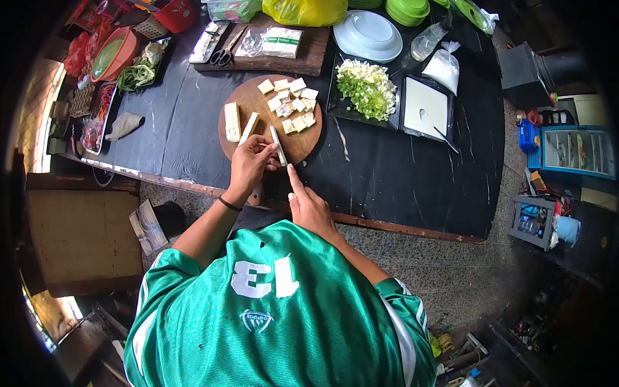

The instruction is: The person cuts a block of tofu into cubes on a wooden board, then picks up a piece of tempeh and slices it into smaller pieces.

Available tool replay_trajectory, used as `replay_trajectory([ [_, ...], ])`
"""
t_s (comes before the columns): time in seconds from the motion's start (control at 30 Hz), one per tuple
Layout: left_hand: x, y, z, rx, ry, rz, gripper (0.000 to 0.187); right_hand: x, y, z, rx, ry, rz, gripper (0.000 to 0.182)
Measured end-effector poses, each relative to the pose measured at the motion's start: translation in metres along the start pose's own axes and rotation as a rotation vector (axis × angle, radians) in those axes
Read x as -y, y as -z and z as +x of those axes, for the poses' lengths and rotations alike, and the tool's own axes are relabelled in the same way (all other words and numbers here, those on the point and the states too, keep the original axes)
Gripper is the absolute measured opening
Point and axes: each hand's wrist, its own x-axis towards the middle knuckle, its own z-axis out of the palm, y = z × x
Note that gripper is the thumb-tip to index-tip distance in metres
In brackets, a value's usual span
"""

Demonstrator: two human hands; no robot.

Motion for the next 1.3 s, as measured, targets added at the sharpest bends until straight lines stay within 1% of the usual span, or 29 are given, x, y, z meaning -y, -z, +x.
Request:
replay_trajectory([
  [0.2,0.0,0.001,0.001,0.023,0.01,-0.054,0.022,0.001,0.0,0.002,0.008,0.009,-0.013,0.071],
  [0.27,0.002,0.001,0.0,0.029,0.011,-0.065,0.021,0.003,0.002,0.002,0.021,-0.017,0.007,0.071],
  [0.3,-0.001,0.0,-0.002,0.01,-0.004,0.0,0.023,-0.001,0.0,0.001,0.022,-0.017,0.006,0.071],
  [0.33,-0.006,-0.002,-0.004,-0.01,-0.021,0.065,0.026,-0.007,-0.003,0.002,-0.072,0.076,-0.003,0.07],
  [0.37,-0.009,-0.004,-0.008,-0.012,-0.022,0.065,0.026,-0.011,-0.005,0.002,-0.166,0.17,-0.011,0.069],
  [0.4,-0.02,-0.008,-0.017,-0.051,-0.064,0.206,0.032,-0.01,-0.002,0.002,-0.165,0.171,-0.011,0.069],
  [0.43,-0.026,-0.011,-0.022,-0.09,-0.107,0.347,0.039,-0.008,0.004,0.003,-0.163,0.101,0.046,0.068],
  [0.47,-0.026,-0.012,-0.021,-0.09,-0.11,0.347,0.039,-0.008,0.008,0.003,-0.162,0.032,0.103,0.067],
  [0.53,-0.02,-0.012,-0.018,-0.117,-0.258,0.641,0.053,-0.011,0.013,0.002,-0.18,0.008,0.126,0.066],
  [0.57,-0.016,-0.011,-0.017,-0.116,-0.261,0.642,0.053,-0.011,0.015,0.001,-0.188,-0.02,0.134,0.066],
  [0.6,-0.014,-0.012,-0.017,-0.136,-0.315,0.642,0.052,-0.012,0.018,0.001,-0.198,-0.047,0.142,0.067],
  [0.63,-0.011,-0.012,-0.016,-0.154,-0.37,0.641,0.052,-0.013,0.019,0.0,-0.221,-0.02,0.13,0.067],
  [0.77,-0.011,-0.005,-0.017,-0.15,-0.397,0.612,0.046,-0.024,0.022,-0.003,-0.24,-0.001,0.154,0.067],
  [0.83,-0.017,0.002,-0.02,-0.08,-0.422,0.688,0.041,-0.03,0.022,-0.004,-0.285,0.059,0.148,0.067],
  [0.87,-0.017,0.007,-0.021,-0.078,-0.421,0.69,0.041,-0.033,0.023,-0.005,-0.286,0.058,0.151,0.067],
  [0.93,-0.018,0.016,-0.027,-0.054,-0.525,0.895,0.037,-0.036,0.025,-0.005,-0.278,0.062,0.163,0.066],
  [0.97,-0.019,0.017,-0.029,-0.065,-0.547,0.919,0.037,-0.037,0.026,-0.006,-0.278,0.063,0.165,0.066],
  [1.07,-0.017,0.01,-0.035,-0.12,-0.534,0.98,0.038,-0.036,0.03,-0.006,-0.261,0.087,0.125,0.065],
  [1.13,-0.019,0.003,-0.039,-0.133,-0.512,0.986,0.039,-0.035,0.031,-0.006,-0.267,0.151,0.071,0.062],
  [1.17,-0.02,0.0,-0.041,-0.144,-0.489,0.992,0.041,-0.035,0.031,-0.006,-0.266,0.151,0.069,0.062],
  [1.23,-0.016,-0.002,-0.038,-0.147,-0.5,1.0,0.039,-0.031,0.033,-0.006,-0.258,0.222,0.041,0.061],
  [1.27,-0.014,-0.003,-0.036,-0.15,-0.513,1.009,0.038,-0.031,0.034,-0.006,-0.256,0.224,0.039,0.061],
  [1.3,-0.01,0.0,-0.032,-0.153,-0.514,1.007,0.038,-0.031,0.036,-0.007,-0.204,0.199,0.045,0.06],
])
